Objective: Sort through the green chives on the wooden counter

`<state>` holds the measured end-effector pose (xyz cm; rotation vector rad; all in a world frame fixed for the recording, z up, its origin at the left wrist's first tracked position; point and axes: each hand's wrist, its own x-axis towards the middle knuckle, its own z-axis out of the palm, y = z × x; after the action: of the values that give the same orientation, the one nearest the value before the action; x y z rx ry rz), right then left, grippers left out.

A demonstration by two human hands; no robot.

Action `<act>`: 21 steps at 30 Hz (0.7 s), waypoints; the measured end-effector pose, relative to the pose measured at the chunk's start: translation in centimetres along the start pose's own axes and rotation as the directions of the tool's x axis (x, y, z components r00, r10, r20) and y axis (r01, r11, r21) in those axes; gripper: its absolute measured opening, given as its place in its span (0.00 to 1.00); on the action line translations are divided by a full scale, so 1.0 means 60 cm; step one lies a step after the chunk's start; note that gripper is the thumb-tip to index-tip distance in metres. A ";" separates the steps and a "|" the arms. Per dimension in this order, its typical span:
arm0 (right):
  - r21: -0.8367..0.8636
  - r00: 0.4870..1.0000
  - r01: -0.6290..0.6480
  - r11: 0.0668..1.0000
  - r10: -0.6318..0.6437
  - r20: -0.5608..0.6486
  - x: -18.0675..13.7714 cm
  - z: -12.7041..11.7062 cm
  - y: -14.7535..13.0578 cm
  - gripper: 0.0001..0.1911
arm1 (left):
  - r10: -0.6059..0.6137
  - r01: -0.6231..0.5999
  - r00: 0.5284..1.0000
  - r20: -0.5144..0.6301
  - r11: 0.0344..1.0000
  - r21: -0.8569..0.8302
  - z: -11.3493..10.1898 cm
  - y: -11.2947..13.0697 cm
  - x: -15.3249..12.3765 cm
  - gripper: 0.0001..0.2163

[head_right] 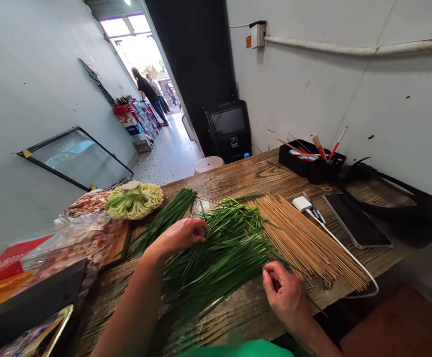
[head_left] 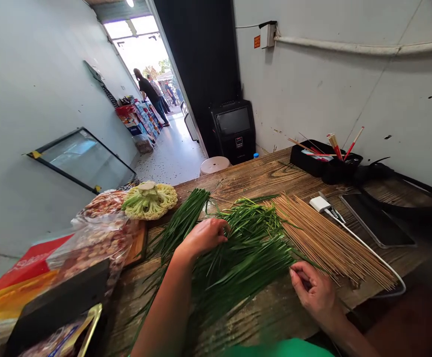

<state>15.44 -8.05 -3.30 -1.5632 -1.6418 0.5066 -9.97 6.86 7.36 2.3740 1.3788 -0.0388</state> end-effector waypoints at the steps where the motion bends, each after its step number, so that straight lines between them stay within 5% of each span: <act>1: 0.005 1.000 -0.001 1.000 0.001 0.002 0.000 -0.001 -0.001 0.09 | -0.029 0.029 0.999 -0.020 0.999 0.014 -0.001 0.001 0.000 0.07; 7: 0.011 1.000 -0.014 1.000 0.014 0.003 0.000 -0.001 -0.001 0.09 | -0.201 0.212 0.966 -0.165 0.976 0.051 0.006 0.013 0.011 0.11; 16: 0.042 0.999 -0.037 0.998 0.036 0.021 -0.002 0.001 0.007 0.08 | -0.192 0.191 0.976 -0.099 0.981 -0.021 0.019 -0.002 0.016 0.08; 21: 0.013 1.000 -0.027 1.000 0.027 0.000 0.000 0.000 0.003 0.09 | -0.251 0.259 0.930 -0.269 0.966 -0.004 0.015 0.008 0.022 0.10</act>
<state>15.55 -8.02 -3.41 -1.5771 -1.6166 0.5306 -8.76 7.41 6.38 2.2717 1.8198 0.1983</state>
